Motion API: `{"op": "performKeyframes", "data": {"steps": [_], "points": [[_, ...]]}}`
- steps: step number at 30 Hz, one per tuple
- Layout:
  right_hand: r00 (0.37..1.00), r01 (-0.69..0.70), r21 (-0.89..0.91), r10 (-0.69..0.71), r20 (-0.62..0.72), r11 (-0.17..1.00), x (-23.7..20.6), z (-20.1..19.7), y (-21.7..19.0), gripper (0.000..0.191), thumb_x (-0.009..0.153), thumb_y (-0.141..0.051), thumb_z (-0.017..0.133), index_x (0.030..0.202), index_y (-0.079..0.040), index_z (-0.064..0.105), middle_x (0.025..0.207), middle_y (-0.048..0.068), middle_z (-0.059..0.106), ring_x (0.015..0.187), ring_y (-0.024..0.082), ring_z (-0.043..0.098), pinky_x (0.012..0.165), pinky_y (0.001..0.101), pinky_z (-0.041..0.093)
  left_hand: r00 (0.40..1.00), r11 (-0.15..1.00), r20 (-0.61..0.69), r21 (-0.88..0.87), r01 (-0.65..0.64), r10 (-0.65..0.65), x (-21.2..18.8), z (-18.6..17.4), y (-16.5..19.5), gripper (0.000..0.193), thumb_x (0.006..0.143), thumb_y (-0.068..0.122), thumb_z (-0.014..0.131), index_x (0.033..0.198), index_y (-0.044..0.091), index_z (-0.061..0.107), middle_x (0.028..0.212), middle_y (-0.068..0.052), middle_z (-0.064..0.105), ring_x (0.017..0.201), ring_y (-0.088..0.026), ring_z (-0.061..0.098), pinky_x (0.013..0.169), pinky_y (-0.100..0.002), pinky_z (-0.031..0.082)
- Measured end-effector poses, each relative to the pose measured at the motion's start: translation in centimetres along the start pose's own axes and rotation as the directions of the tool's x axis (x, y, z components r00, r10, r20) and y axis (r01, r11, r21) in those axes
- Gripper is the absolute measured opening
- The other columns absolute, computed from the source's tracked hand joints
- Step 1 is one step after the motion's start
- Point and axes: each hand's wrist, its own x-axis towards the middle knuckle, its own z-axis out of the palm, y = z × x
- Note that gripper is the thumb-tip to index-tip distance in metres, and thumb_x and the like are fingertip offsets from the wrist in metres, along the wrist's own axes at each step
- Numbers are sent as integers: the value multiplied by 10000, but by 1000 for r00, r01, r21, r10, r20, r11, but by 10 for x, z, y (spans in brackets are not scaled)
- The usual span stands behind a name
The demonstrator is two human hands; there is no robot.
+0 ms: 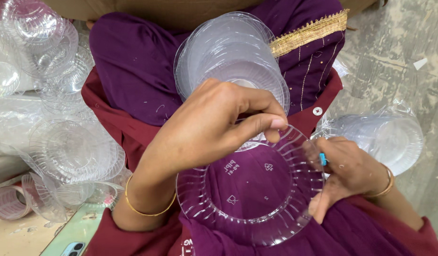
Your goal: The person sits on the floor and uses a small blue utility knife to trim the edges of clear plastic plates. They pick up plates from a cardboard box, trim the rim, and place the finished plates into a stack on their lap.
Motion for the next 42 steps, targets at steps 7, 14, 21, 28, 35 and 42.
{"op": "performKeyframes", "data": {"steps": [7, 14, 21, 28, 35, 42], "points": [[994, -106, -23, 105, -29, 994, -26, 16, -6, 835, 572, -779, 705, 927, -52, 499, 842, 51, 620, 738, 270, 675, 686, 345, 551, 996, 996, -51, 41, 81, -78, -9, -1, 6, 153, 980, 207, 681, 950, 98, 784, 746, 34, 765, 517, -55, 644, 473, -258, 455], [978, -198, 14, 199, -57, 980, -45, 36, -6, 836, 721, -766, 639, 993, 12, 498, 841, 48, 621, 720, 257, 657, 686, 340, 542, 990, 992, -70, 38, 122, -119, -14, 2, 5, 166, 983, 226, 675, 939, 122, 797, 722, 49, 762, 488, -36, 613, 452, -247, 438], [977, -205, 23, 206, -49, 979, -42, 41, -11, 839, 731, -790, 583, 1047, -14, 539, 772, 7, 569, 636, 173, 609, 674, 327, 553, 986, 986, -69, 47, 158, -155, -16, -1, 4, 155, 969, 215, 686, 938, 120, 806, 709, 43, 765, 455, -40, 561, 420, -252, 402], [970, -226, -16, 224, -93, 974, -45, 51, -14, 739, 930, -668, 569, 1171, 31, 561, 822, 40, 650, 723, 196, 672, 671, 335, 552, 959, 960, -93, 61, 272, -266, -20, -5, 7, 159, 946, 216, 701, 913, 111, 817, 679, 37, 775, 408, -34, 512, 379, -248, 364], [988, -89, 52, 95, -126, 995, -58, 70, -4, 503, 1069, -527, 454, 1152, -63, 630, 811, -9, 672, 703, 137, 698, 657, 325, 561, 954, 968, -183, 31, 247, -238, -27, -10, 5, 156, 961, 187, 693, 961, 77, 804, 769, 22, 802, 500, -13, 567, 424, -220, 414], [838, 84, 831, 413, -357, 549, 4, 34, 7, 242, 1112, -287, 577, 1101, -48, 613, 776, 37, 670, 534, 76, 535, 487, 239, 435, 969, 979, -222, 148, 141, -107, -7, -36, -6, 174, 983, 203, 695, 966, 66, 799, 785, 5, 799, 574, -20, 646, 482, -208, 478]]}}
